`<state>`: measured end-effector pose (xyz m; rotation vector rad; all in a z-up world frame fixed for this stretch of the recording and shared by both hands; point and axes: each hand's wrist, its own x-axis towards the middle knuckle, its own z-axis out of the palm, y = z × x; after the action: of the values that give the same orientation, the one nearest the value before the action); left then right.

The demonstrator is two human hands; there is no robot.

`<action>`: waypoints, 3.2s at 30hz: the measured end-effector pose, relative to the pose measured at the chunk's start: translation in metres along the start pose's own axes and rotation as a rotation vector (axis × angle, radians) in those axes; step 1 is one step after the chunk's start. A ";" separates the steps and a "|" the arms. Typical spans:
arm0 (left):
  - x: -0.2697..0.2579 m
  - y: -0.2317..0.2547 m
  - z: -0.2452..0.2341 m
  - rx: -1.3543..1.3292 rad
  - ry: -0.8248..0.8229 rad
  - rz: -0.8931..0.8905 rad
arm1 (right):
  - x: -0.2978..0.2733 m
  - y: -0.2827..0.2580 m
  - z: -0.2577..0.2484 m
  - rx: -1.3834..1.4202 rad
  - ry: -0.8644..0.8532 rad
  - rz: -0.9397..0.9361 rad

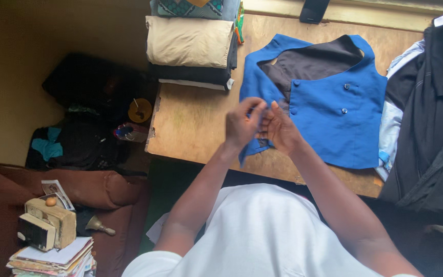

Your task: The person buttons a blue vest, smooths it out on a wooden surface, folds it in half, and then rolls it into a compact bundle.

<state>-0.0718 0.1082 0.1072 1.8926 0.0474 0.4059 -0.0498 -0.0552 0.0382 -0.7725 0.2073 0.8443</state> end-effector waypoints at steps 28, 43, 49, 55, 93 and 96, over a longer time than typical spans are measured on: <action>0.076 -0.157 0.139 -0.041 -0.217 -0.573 | -0.037 -0.122 -0.221 -0.608 0.870 -0.278; 0.065 -0.130 0.082 0.408 -0.064 -0.497 | -0.027 -0.096 -0.200 -0.898 0.886 -0.286; 0.017 -0.145 0.071 0.355 -0.157 -0.514 | -0.038 -0.085 -0.204 -0.752 0.794 -0.294; -0.013 -0.100 0.071 0.677 0.037 0.023 | -0.037 -0.064 -0.176 -0.701 0.767 -0.487; -0.048 -0.141 0.178 -0.039 0.336 -0.430 | -0.035 -0.050 -0.148 -0.863 0.371 -0.151; -0.047 -0.155 0.176 0.154 0.414 -0.387 | -0.028 -0.049 -0.144 -0.687 0.337 -0.077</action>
<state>-0.0376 -0.0070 -0.1000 1.8647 0.7268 0.5297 -0.0140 -0.1913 -0.0260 -1.5604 0.1833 0.7060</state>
